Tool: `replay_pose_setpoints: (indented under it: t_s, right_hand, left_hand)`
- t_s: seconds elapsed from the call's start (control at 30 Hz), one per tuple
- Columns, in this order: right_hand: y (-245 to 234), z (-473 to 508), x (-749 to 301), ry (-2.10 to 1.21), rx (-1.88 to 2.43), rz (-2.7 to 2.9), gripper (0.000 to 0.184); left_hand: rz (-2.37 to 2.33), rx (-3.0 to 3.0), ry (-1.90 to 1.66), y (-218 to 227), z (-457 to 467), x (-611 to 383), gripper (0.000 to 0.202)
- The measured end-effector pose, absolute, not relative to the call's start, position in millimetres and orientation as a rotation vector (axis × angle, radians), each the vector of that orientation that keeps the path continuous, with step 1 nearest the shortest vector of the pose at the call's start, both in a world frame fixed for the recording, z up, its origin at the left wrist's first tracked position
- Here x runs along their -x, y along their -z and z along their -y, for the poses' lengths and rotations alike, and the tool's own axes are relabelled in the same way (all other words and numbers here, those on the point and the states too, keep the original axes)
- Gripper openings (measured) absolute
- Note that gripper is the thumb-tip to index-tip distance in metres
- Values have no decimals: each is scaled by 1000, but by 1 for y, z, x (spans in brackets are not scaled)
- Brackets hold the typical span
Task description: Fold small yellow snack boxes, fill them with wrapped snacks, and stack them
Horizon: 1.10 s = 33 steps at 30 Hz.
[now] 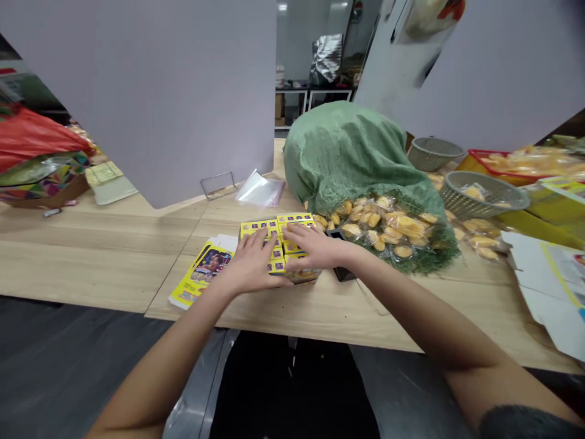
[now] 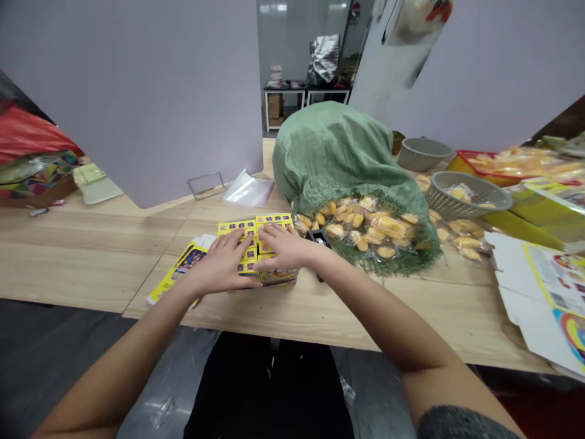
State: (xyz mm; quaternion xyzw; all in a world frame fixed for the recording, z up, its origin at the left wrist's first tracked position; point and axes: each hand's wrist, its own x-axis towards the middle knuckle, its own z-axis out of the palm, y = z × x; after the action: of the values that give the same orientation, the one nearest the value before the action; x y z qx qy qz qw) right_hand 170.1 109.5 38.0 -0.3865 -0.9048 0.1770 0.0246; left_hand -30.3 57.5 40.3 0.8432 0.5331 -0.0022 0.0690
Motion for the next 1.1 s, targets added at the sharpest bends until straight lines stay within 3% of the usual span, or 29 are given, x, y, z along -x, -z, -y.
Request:
replay_pose_setpoints:
  t_s: [0.23, 0.57, 0.63, 0.73, 0.83, 0.97, 1.1]
  right_hand:
    - [-10, -121, -161, -337, 1302, 2643, 70]
    - [-4, -135, -157, -329, 1261, 2684, 68]
    - [-10, -135, -159, -365, 1288, 2595, 67]
    - [-15, -107, -174, -421, 1355, 2096, 63]
    - [5, -48, -189, -698, 1415, 1260, 57]
    - [66, 12, -173, -1646, 1256, 791, 51]
    - [87, -5, -149, -1650, 1249, 688, 66]
  left_hand:
    - [-1543, -2570, -3, -34, -71, 54, 94]
    - [-1552, -2472, -12, -26, -91, 45, 102]
    - [-1465, -2431, -140, -27, -84, 54, 100]
    - [-1560, -2171, -677, -26, -87, 77, 81]
    - [-1703, -1659, -1044, -21, -116, 100, 71]
    - [-1589, -1437, -807, -18, -157, 102, 67]
    - [-1366, -1442, -486, -31, -143, 85, 57]
